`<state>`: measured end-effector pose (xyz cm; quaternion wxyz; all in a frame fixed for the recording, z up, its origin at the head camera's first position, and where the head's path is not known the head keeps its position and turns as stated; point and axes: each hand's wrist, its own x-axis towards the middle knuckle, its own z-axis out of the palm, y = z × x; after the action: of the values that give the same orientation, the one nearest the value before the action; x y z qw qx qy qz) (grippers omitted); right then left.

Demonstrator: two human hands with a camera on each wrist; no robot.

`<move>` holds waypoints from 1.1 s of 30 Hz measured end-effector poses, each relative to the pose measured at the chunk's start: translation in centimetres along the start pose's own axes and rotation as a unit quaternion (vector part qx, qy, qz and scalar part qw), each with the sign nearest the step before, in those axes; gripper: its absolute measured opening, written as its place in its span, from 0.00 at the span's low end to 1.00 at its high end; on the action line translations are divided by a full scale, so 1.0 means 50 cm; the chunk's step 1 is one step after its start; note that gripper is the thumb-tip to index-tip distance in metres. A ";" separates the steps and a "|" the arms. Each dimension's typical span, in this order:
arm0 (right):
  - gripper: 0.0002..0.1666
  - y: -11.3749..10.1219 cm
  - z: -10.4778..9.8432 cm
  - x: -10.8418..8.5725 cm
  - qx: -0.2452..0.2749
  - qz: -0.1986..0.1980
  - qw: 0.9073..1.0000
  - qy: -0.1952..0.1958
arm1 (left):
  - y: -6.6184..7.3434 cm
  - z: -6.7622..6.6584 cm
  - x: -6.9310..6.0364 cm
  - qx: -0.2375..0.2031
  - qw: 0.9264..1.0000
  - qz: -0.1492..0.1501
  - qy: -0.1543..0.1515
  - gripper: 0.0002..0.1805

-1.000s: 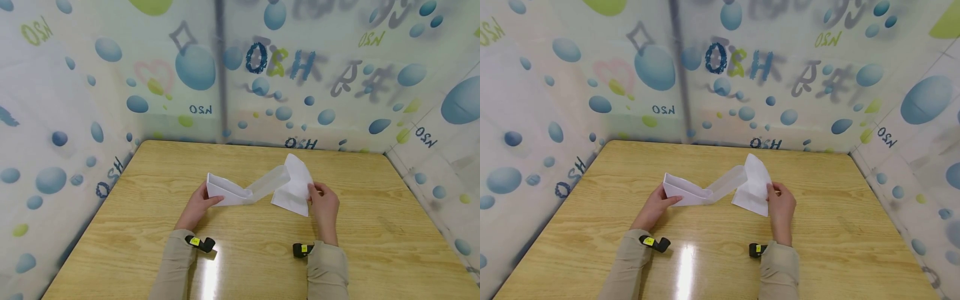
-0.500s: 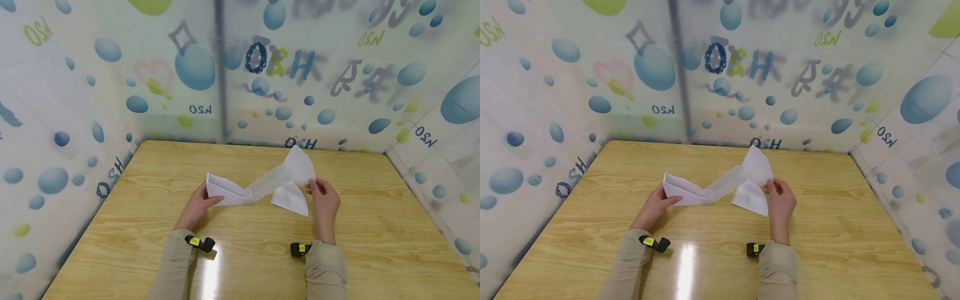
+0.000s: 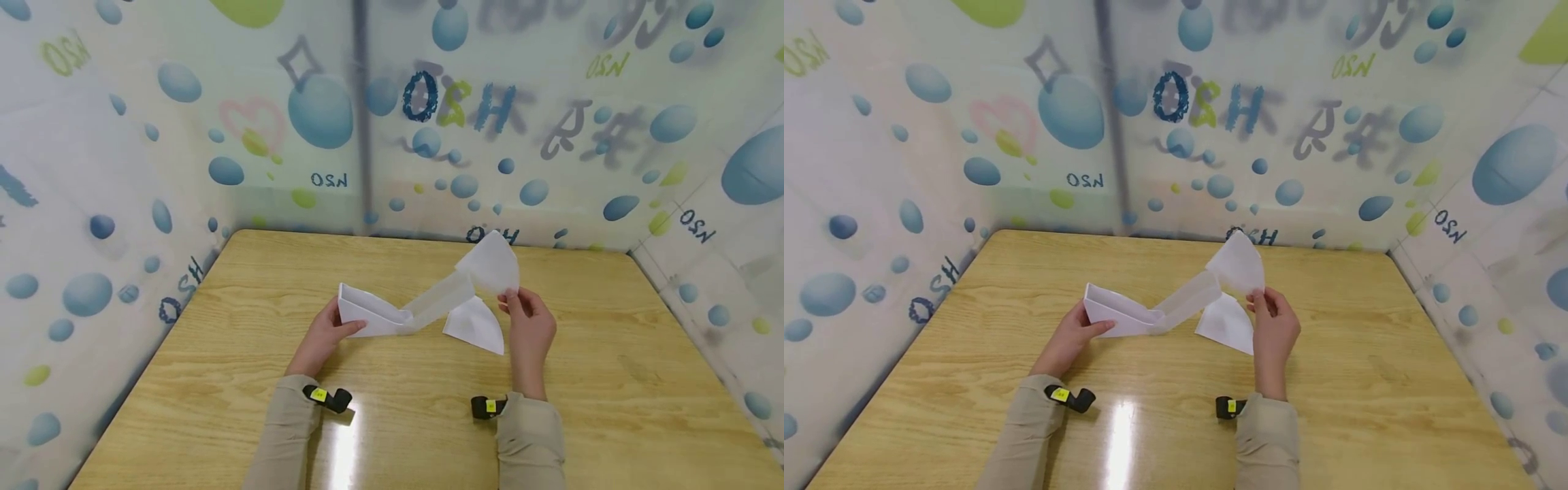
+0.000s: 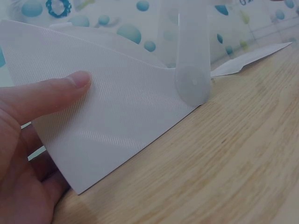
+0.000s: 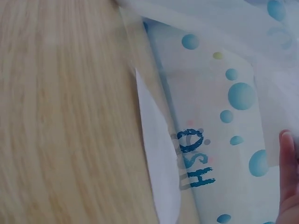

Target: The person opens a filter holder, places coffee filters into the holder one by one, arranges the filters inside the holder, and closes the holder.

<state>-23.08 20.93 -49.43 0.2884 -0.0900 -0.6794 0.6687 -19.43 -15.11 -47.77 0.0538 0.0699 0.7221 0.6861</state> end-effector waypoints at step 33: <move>0.12 -0.285 0.093 -0.127 0.016 -0.095 0.992 -0.078 | 0.053 0.009 -0.022 0.003 1.000 -0.014 -0.006 0.26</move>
<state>-16.51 12.43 -37.16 0.2978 0.0322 -0.6943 0.6544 -18.17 -14.71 -45.17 0.0680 0.0641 0.7249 0.6825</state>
